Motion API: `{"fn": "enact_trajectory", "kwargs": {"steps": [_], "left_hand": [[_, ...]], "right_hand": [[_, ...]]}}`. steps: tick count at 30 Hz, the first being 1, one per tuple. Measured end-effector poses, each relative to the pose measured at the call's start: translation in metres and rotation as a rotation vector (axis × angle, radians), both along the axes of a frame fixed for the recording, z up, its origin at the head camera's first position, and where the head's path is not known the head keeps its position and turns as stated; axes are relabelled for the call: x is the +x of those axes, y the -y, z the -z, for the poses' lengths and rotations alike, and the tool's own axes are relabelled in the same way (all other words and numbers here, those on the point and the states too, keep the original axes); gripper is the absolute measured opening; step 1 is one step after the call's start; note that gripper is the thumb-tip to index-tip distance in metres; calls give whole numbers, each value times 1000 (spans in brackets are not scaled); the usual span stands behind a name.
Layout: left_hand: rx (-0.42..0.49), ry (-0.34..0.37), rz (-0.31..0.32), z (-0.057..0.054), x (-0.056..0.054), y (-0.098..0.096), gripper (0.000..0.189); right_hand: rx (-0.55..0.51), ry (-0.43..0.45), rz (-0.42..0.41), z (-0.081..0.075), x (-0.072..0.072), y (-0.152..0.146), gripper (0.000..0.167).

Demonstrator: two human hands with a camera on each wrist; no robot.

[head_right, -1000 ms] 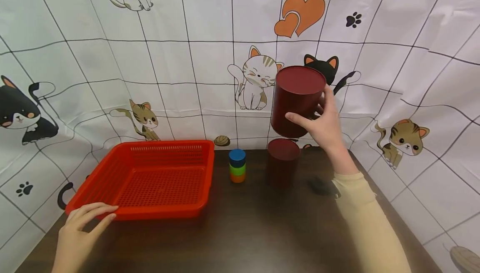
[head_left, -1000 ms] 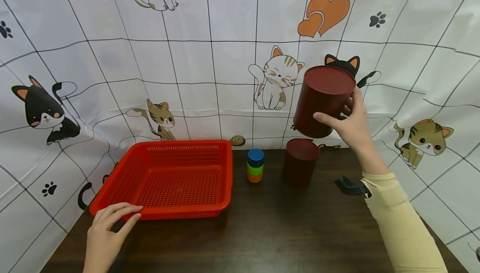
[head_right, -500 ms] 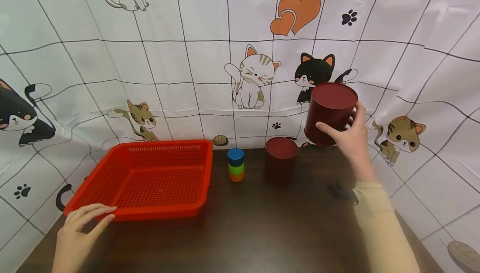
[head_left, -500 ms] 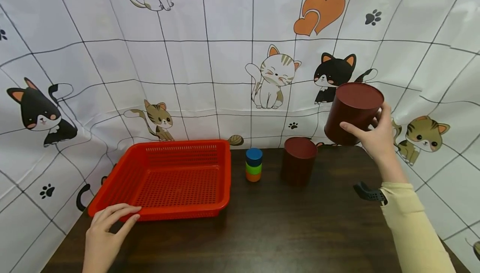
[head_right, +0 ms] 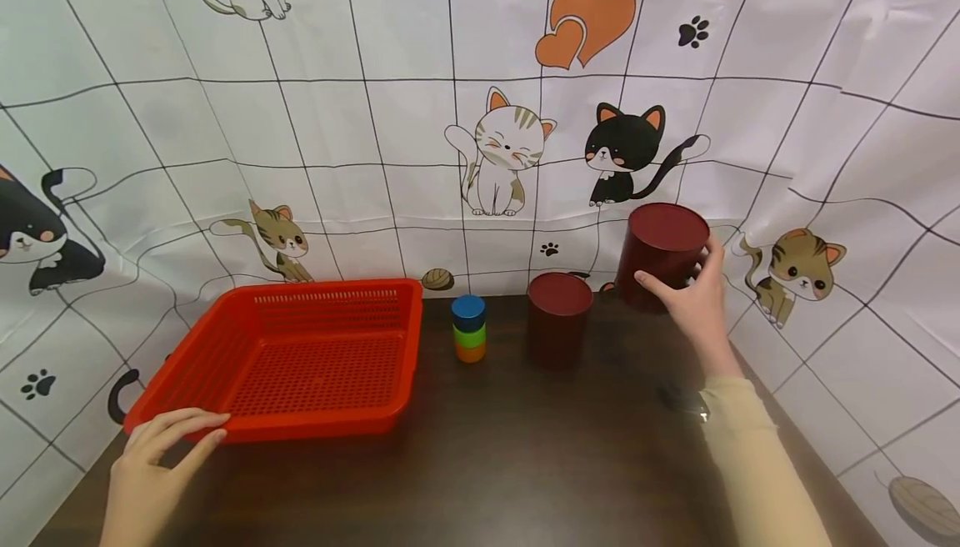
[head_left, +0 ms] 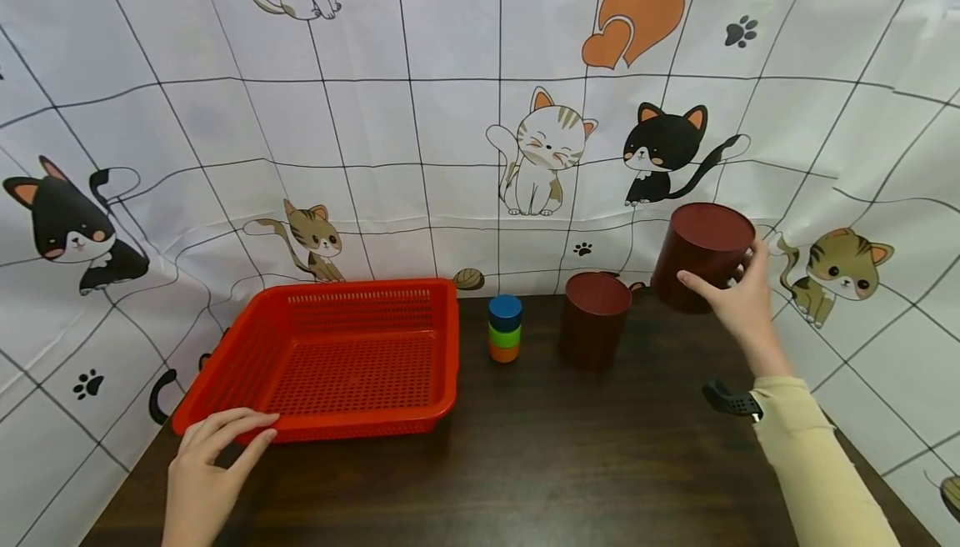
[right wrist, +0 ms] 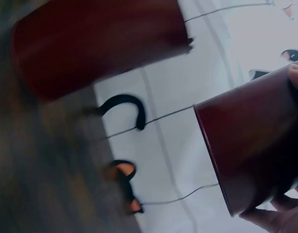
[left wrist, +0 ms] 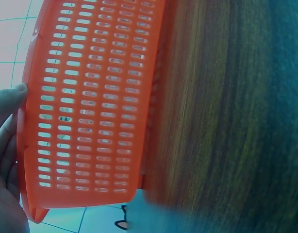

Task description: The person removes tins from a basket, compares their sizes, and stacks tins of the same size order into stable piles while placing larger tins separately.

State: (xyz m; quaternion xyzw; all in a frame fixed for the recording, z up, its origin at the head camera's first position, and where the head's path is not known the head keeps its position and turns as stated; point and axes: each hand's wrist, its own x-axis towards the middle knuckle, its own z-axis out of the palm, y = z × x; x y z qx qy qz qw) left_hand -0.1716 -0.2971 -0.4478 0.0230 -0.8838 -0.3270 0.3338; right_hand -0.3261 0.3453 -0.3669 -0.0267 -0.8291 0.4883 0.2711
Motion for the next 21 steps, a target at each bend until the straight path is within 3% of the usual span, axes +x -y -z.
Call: {"fn": "enact_trajectory", "kwargs": {"steps": [11, 21], "left_hand": [[-12, -25, 9, 0, 1, -1, 37], [-11, -15, 14, -1, 3, -1, 36]], "right_hand": [[42, 107, -38, 44, -7, -11, 106], [-13, 213, -102, 70, -11, -14, 111]]}}
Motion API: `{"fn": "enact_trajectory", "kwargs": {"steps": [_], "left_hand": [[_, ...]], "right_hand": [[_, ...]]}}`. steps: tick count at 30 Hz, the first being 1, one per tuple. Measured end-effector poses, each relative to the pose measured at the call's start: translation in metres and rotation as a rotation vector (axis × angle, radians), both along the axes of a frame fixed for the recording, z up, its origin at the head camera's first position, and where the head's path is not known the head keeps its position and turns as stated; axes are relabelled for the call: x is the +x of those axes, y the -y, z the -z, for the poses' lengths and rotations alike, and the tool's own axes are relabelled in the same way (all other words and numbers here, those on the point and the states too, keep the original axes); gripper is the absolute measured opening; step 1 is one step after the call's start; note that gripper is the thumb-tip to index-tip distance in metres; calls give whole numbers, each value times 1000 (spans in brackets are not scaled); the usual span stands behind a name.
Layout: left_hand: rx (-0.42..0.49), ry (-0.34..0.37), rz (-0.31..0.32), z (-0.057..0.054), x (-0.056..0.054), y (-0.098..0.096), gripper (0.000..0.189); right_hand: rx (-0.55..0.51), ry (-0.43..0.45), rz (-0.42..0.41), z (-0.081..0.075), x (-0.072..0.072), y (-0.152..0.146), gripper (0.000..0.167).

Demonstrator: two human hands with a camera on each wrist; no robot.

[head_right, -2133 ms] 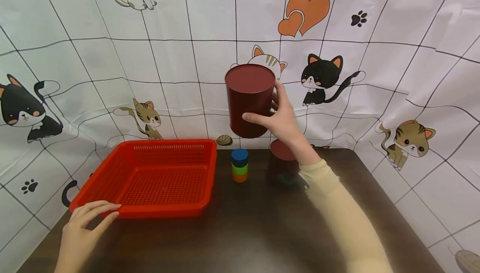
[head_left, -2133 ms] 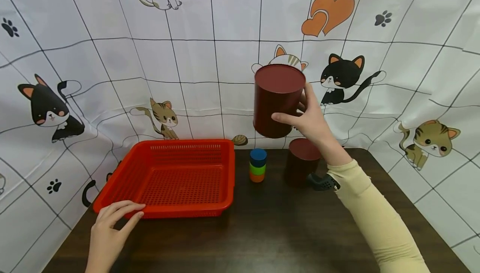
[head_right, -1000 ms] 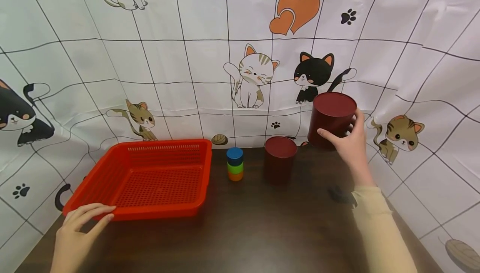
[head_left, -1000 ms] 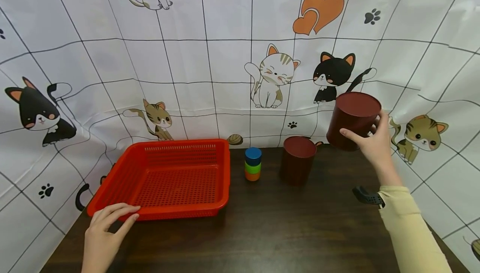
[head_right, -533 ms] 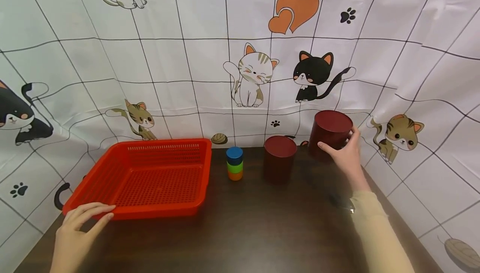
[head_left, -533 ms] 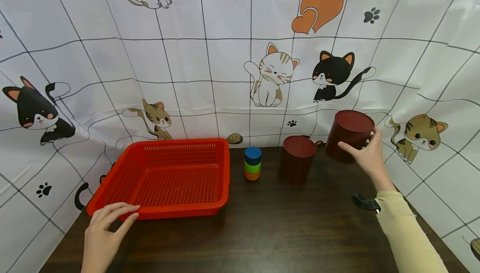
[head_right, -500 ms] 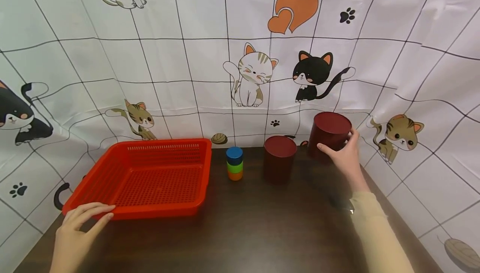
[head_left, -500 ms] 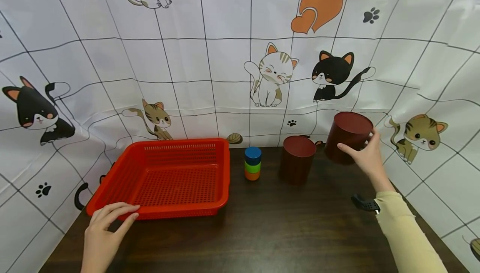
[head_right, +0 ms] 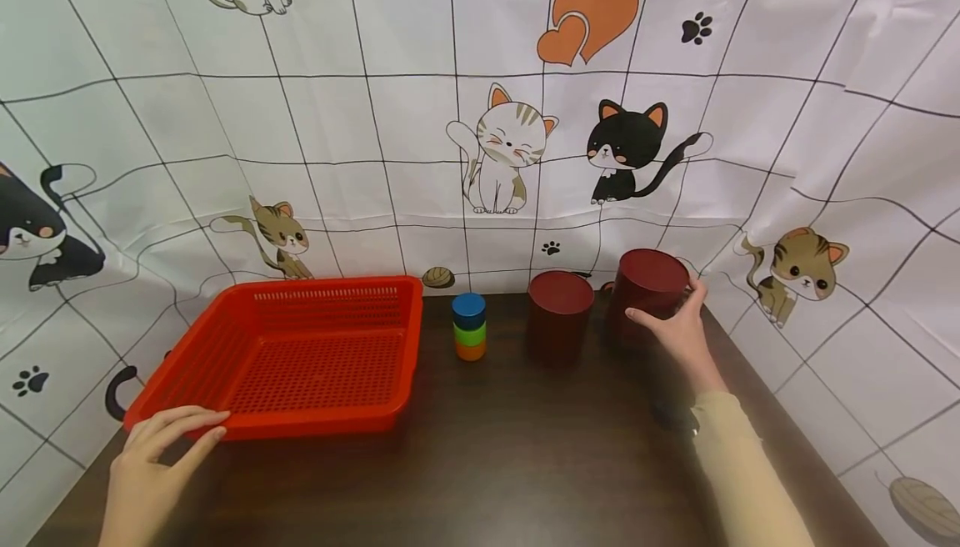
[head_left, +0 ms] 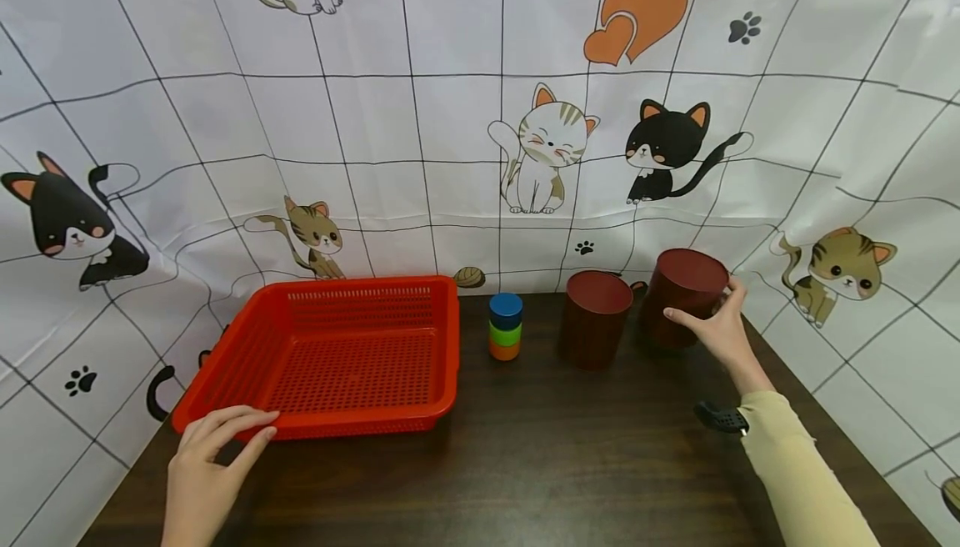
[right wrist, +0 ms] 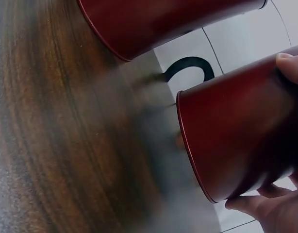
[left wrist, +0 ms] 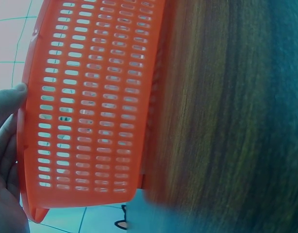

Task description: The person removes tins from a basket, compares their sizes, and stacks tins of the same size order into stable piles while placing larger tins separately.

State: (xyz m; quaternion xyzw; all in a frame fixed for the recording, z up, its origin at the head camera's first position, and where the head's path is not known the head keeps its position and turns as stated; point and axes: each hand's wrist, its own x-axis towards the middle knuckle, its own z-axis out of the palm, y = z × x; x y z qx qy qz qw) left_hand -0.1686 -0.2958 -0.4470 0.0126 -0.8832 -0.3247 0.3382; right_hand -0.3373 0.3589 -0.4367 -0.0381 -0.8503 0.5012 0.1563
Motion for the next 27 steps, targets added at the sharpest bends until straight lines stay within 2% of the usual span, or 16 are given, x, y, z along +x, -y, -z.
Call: {"fn": "enact_trajectory", "kwargs": {"steps": [5, 12, 19, 27], "left_hand": [[3, 8, -7, 0, 0, -1, 37], [-1, 26, -23, 1, -1, -1, 34], [-6, 30, -32, 2, 0, -1, 34], [2, 7, -11, 1, 1, -1, 36]], "right_hand": [[13, 10, -40, 7, 2, -3, 113], [64, -42, -93, 17, 5, -7, 111], [80, -49, -107, 18, 10, -5, 115], [65, -43, -127, 19, 15, -3, 113]]}}
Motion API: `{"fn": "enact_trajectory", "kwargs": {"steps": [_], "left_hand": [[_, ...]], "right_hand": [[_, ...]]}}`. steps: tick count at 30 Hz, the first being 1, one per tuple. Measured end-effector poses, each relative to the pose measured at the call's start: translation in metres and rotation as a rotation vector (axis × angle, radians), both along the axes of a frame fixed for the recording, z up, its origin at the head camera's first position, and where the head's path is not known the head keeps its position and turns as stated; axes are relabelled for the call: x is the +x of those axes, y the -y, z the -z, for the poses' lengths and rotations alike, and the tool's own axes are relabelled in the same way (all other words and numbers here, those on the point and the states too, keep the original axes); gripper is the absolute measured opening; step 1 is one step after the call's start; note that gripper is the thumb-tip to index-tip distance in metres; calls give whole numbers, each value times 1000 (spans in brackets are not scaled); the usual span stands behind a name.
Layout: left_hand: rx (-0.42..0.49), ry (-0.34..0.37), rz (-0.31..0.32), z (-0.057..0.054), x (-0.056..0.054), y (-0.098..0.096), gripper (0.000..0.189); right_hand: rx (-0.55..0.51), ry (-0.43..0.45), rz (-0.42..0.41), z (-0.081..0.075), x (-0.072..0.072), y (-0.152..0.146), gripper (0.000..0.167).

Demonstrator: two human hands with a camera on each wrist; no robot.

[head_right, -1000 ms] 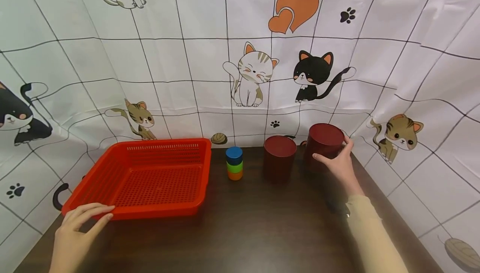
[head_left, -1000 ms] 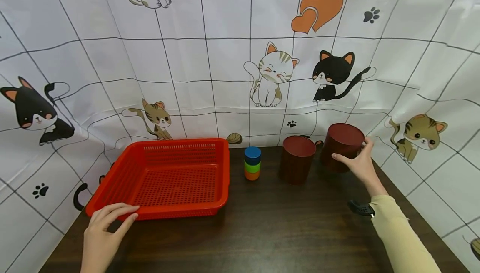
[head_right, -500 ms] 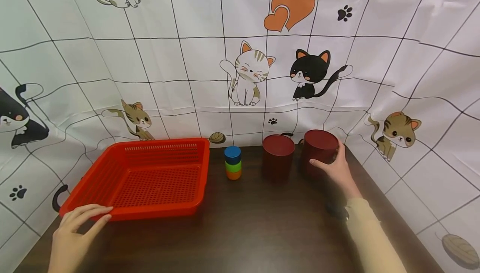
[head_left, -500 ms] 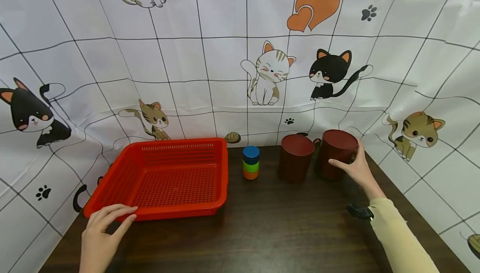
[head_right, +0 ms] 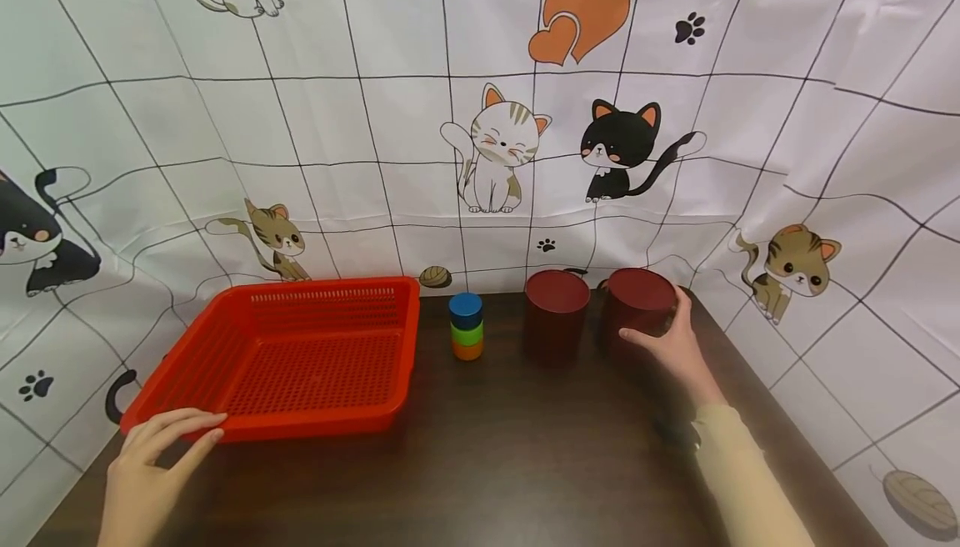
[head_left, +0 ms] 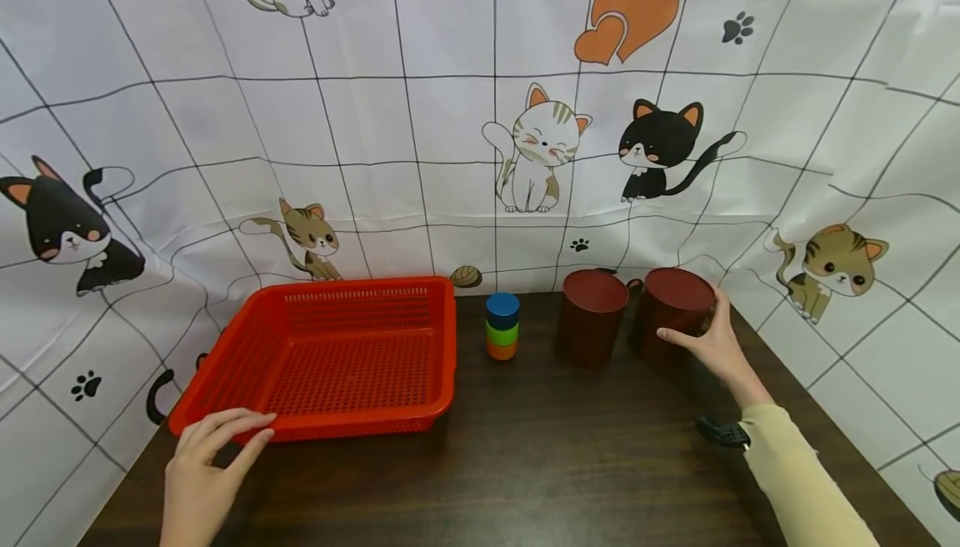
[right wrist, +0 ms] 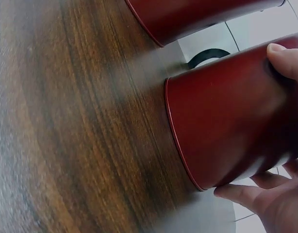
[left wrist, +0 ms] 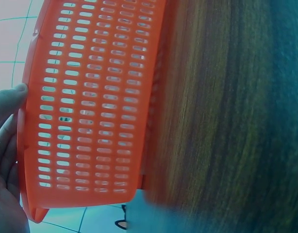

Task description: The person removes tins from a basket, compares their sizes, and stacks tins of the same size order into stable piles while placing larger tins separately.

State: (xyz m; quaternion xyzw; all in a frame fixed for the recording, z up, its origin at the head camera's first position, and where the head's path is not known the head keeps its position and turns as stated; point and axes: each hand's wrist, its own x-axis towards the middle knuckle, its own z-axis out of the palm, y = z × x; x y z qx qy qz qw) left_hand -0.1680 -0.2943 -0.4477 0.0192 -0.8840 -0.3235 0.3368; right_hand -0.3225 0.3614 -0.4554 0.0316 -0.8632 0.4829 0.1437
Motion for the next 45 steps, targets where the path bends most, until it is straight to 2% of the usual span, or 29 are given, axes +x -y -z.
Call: {"fn": "enact_trajectory", "kwargs": {"steps": [11, 22, 31, 37, 45], "left_hand": [[6, -17, 12, 2, -1, 1, 39], [13, 5, -13, -1, -1, -1, 35], [10, -1, -13, 0, 0, -2, 36], [3, -24, 9, 1, -1, -1, 39], [6, -21, -1, -1, -1, -1, 37]], "right_hand": [[18, 1, -22, -1, 3, -2, 112], [45, 27, 12, 0, 7, -3, 114], [52, 26, 39, 3, 8, -3, 113], [54, 32, 45, 3, 9, -4, 113], [70, 46, 43, 0, 9, -2, 115]]}}
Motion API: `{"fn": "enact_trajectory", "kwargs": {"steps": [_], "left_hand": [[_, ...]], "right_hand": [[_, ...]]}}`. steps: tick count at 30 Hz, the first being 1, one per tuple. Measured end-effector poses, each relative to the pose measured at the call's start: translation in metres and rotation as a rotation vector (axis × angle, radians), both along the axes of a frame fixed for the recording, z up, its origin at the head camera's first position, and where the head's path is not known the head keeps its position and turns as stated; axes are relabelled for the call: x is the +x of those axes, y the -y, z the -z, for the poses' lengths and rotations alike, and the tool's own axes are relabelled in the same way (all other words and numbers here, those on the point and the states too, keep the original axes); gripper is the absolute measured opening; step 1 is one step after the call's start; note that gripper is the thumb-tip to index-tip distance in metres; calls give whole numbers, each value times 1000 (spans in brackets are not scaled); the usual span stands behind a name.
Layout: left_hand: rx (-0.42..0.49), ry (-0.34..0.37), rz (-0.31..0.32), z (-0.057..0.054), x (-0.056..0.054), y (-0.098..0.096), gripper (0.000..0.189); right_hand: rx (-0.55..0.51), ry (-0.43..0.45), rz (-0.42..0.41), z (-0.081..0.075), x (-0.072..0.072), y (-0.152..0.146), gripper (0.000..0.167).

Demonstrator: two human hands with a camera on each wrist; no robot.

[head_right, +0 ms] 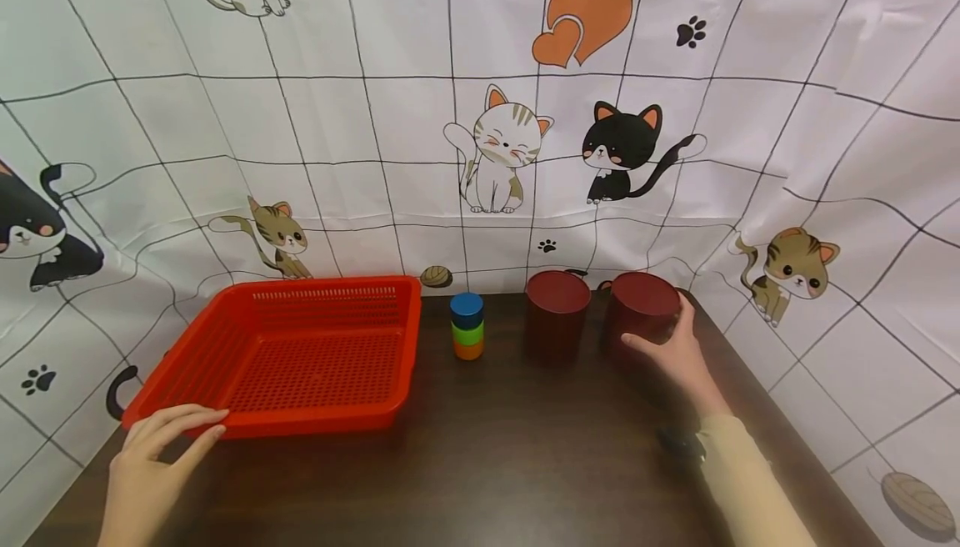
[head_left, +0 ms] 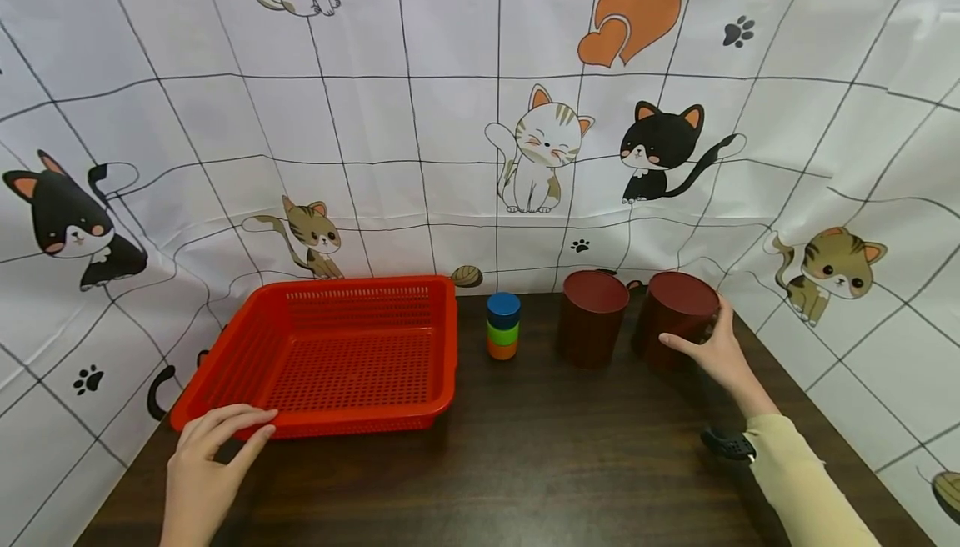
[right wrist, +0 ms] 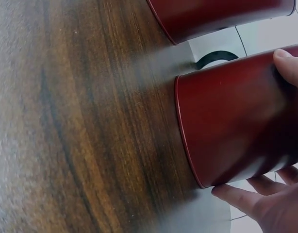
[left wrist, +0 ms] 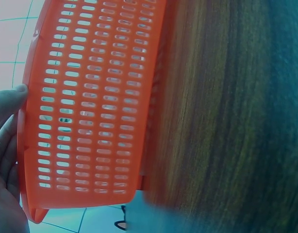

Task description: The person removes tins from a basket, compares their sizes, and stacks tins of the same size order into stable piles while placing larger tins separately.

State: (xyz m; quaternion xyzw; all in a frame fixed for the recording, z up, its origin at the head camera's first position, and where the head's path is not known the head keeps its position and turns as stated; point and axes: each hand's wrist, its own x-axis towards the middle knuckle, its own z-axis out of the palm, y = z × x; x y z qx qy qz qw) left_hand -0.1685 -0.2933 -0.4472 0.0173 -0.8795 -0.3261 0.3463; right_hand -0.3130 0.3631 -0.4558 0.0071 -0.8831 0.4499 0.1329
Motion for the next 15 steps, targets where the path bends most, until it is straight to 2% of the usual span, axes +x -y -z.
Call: {"fn": "enact_trajectory", "kwargs": {"steps": [15], "left_hand": [[-1, 12, -6, 1, -3, 0, 36]], "right_hand": [[12, 11, 13, -2, 4, 0, 116]]}}
